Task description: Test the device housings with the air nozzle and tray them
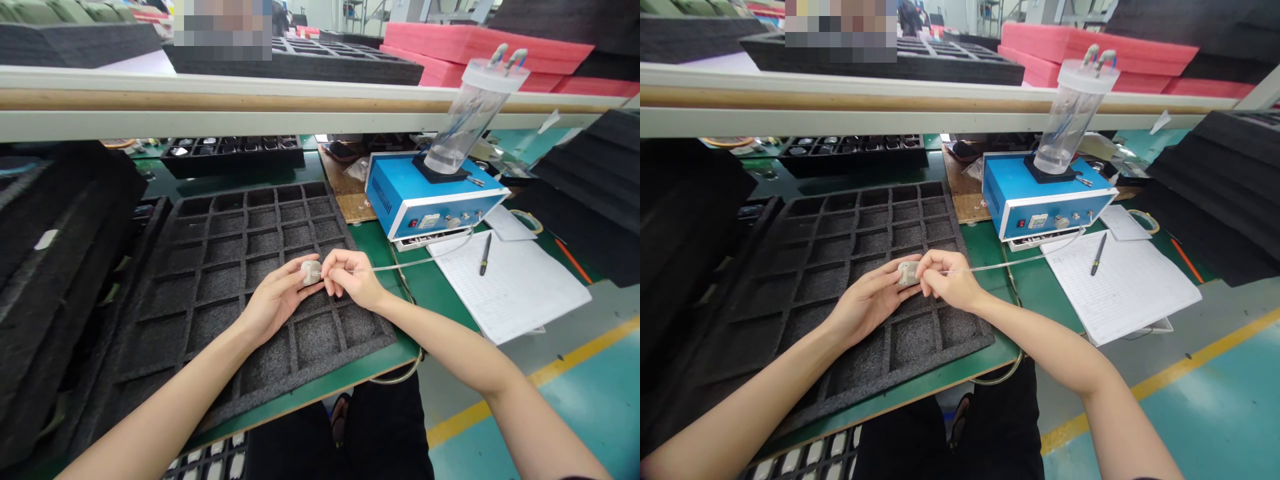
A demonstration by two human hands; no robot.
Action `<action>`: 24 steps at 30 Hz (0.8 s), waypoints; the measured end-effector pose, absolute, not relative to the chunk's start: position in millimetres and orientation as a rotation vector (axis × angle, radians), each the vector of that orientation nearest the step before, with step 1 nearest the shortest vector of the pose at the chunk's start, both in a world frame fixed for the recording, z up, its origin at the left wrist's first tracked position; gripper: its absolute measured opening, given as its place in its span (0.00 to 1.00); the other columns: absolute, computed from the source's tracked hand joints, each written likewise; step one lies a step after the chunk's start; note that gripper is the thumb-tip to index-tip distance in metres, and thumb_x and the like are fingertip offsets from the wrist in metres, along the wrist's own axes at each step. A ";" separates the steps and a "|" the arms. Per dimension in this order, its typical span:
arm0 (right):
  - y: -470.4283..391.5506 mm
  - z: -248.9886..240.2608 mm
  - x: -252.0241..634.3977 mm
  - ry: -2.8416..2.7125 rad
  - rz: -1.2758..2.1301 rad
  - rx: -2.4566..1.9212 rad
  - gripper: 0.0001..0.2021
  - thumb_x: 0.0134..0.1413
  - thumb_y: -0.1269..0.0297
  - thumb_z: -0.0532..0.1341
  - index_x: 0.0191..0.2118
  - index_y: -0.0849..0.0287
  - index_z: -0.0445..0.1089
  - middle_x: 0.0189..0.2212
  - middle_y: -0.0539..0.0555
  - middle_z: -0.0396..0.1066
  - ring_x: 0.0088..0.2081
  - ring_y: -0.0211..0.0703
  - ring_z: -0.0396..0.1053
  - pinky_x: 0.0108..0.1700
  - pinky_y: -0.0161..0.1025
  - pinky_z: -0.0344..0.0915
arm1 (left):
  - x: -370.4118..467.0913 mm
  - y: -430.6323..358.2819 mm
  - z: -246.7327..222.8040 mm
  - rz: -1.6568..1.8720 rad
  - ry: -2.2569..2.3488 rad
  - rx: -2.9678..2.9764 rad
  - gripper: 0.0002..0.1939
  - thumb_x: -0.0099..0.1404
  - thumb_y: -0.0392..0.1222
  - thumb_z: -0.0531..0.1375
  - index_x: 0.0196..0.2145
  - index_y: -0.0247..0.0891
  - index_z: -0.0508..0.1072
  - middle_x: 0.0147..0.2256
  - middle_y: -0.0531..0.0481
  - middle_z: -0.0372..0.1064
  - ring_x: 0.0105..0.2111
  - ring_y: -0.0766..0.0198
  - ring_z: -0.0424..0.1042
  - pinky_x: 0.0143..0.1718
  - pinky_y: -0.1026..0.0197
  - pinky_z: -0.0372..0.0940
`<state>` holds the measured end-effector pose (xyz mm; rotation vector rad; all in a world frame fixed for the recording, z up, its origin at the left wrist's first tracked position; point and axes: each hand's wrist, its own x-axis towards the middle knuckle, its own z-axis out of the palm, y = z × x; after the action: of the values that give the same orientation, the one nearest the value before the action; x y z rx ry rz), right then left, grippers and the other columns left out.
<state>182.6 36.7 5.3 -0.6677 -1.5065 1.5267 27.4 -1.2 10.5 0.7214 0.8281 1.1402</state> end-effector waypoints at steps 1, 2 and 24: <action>36.6 5.4 182.6 -1.506 1.526 -0.670 0.04 0.41 0.72 0.53 0.24 0.61 0.64 0.12 0.45 0.64 0.13 0.29 0.56 0.16 0.28 0.53 | 27.5 -1.1 10.6 1.140 0.829 0.721 0.14 0.59 0.36 0.58 0.44 0.34 0.73 0.42 0.45 0.71 0.45 0.57 0.68 0.54 0.50 0.58; 36.4 5.6 182.6 -1.505 1.526 -0.673 0.04 0.41 0.72 0.53 0.24 0.61 0.64 0.12 0.45 0.64 0.13 0.29 0.56 0.16 0.28 0.53 | 27.6 -1.1 10.6 1.139 0.830 0.721 0.14 0.59 0.36 0.58 0.43 0.34 0.73 0.42 0.45 0.71 0.45 0.56 0.68 0.54 0.50 0.58; 36.5 6.3 182.3 -1.503 1.530 -0.674 0.04 0.40 0.72 0.53 0.24 0.61 0.64 0.12 0.45 0.64 0.13 0.29 0.56 0.17 0.27 0.54 | 27.5 -1.2 12.1 1.129 0.847 0.726 0.14 0.58 0.36 0.60 0.42 0.34 0.74 0.41 0.45 0.71 0.44 0.56 0.69 0.52 0.52 0.60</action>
<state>182.3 36.5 6.3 -0.6741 -1.5028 1.5300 27.5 -1.2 12.1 0.7263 0.8472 1.1287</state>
